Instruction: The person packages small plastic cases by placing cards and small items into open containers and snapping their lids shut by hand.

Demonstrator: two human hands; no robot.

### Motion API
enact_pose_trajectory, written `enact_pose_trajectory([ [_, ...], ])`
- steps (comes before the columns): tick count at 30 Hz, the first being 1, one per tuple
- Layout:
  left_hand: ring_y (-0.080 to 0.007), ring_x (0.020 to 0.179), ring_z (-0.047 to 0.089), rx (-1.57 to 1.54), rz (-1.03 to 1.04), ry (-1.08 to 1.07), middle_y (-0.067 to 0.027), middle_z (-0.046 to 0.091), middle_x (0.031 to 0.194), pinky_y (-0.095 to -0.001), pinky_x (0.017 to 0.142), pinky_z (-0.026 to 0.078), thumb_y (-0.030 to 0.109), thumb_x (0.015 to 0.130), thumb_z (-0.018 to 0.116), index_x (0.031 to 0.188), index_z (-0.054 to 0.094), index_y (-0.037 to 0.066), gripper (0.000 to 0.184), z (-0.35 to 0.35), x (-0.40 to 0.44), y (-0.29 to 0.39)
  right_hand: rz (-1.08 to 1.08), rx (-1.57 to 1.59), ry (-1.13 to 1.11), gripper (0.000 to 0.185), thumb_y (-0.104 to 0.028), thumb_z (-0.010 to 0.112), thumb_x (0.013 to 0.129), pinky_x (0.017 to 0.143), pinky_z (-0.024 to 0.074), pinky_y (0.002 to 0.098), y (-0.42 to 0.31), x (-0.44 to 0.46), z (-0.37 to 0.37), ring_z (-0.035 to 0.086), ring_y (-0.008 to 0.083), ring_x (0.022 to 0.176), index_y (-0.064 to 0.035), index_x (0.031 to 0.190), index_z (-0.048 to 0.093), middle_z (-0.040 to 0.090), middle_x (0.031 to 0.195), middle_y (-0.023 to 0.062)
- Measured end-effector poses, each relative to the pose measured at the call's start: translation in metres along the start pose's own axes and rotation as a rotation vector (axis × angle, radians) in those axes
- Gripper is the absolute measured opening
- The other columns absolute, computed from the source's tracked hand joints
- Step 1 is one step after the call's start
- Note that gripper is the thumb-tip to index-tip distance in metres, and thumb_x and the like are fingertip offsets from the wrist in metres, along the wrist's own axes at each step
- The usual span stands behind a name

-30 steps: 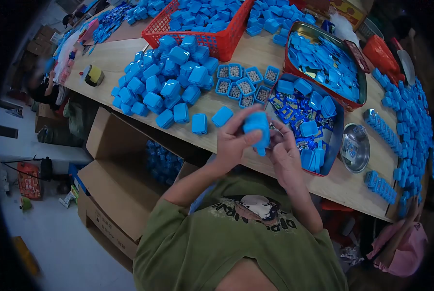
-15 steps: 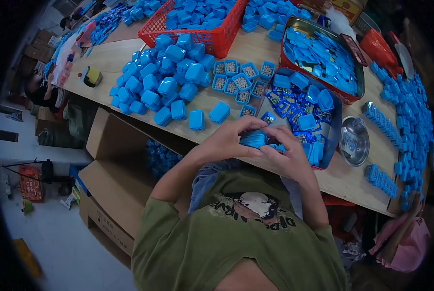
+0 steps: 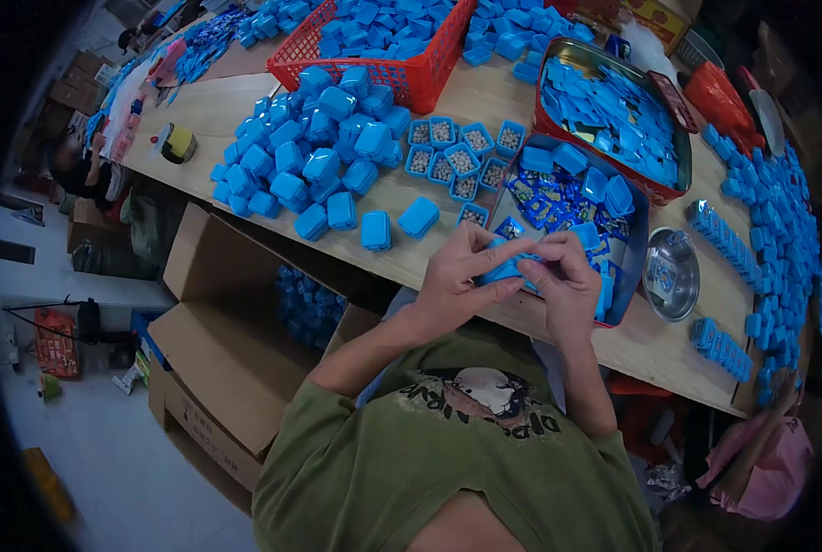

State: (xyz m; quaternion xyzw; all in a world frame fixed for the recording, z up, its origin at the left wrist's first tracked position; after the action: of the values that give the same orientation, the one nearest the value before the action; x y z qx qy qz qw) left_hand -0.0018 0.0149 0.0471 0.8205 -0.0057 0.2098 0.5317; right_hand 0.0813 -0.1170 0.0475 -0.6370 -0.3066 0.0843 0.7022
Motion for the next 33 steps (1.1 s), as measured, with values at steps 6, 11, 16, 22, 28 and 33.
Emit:
enact_pose_trajectory([
  [6, -0.0257, 0.088, 0.055, 0.240, 0.348, -0.052, -0.0127, 0.058, 0.106, -0.0324, 0.073, 0.046, 0.013, 0.072, 0.075, 0.115, 0.067, 0.021, 0.045, 0.000, 0.001, 0.019, 0.432, 0.514, -0.124, 0.030, -0.005, 0.073, 0.076, 0.078, 0.0473, 0.0258, 0.030, -0.011, -0.002, 0.055, 0.0127, 0.092, -0.0037, 0.104, 0.062, 0.056, 0.101, 0.0035],
  [11, -0.0281, 0.092, 0.054, 0.237, 0.436, -0.158, -0.0108, 0.057, 0.107, -0.0358, 0.069, 0.049, 0.012, 0.074, 0.071, 0.115, 0.065, 0.031, 0.046, -0.002, 0.001, 0.032, 0.853, 0.750, -0.258, 0.065, -0.010, 0.075, 0.071, 0.080, 0.0494, 0.0281, 0.027, -0.026, 0.009, 0.058, 0.0152, 0.095, -0.0020, 0.127, 0.043, 0.055, 0.110, 0.0079],
  [16, -0.0276, 0.089, 0.057, 0.371, 0.455, -0.283, -0.0101, 0.059, 0.107, -0.0357, 0.069, 0.049, 0.016, 0.080, 0.068, 0.113, 0.066, 0.037, 0.039, 0.001, -0.001, 0.036, 0.746, 0.851, -0.271, 0.064, -0.008, 0.073, 0.071, 0.080, 0.0506, 0.0293, 0.036, -0.036, 0.009, 0.060, 0.0160, 0.093, -0.0009, 0.126, 0.041, 0.056, 0.111, 0.0095],
  [22, -0.0288, 0.094, 0.058, 0.341, 0.439, -0.327, -0.0106, 0.059, 0.108, -0.0356, 0.072, 0.050, 0.017, 0.080, 0.067, 0.113, 0.066, 0.037, 0.039, 0.001, -0.008, 0.029, 0.689, 0.794, -0.217, 0.054, -0.002, 0.072, 0.072, 0.078, 0.0502, 0.0288, 0.027, -0.035, 0.013, 0.060, 0.0149, 0.091, -0.0024, 0.119, 0.045, 0.058, 0.104, 0.0090],
  [28, -0.0282, 0.094, 0.056, 0.284, 0.518, -0.265, -0.0127, 0.058, 0.108, -0.0356, 0.076, 0.048, 0.014, 0.078, 0.070, 0.117, 0.065, 0.027, 0.041, -0.001, -0.011, 0.017, 0.733, 0.731, -0.202, 0.048, -0.003, 0.072, 0.074, 0.079, 0.0491, 0.0286, 0.042, -0.037, 0.015, 0.059, 0.0145, 0.093, -0.0044, 0.113, 0.045, 0.058, 0.105, 0.0100],
  [33, -0.0251, 0.093, 0.053, 0.075, 0.234, -0.165, -0.0124, 0.055, 0.107, -0.0317, 0.077, 0.044, 0.009, 0.075, 0.072, 0.120, 0.063, 0.015, 0.046, -0.005, -0.006, 0.003, 0.541, 0.579, -0.055, 0.041, -0.009, 0.072, 0.079, 0.082, 0.0470, 0.0274, 0.022, -0.017, 0.022, 0.055, 0.0156, 0.097, -0.0061, 0.112, 0.049, 0.054, 0.112, 0.0095],
])
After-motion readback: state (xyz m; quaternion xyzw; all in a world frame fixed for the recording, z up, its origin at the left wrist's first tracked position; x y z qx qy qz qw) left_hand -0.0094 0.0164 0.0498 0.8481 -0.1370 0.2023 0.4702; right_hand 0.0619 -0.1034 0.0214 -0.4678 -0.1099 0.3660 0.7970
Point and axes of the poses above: each hand's wrist, its own x-axis towards the middle knuckle, its own z-axis out of the palm, y = z × x, the point moved 5 cm from there along x, towards the middle knuckle
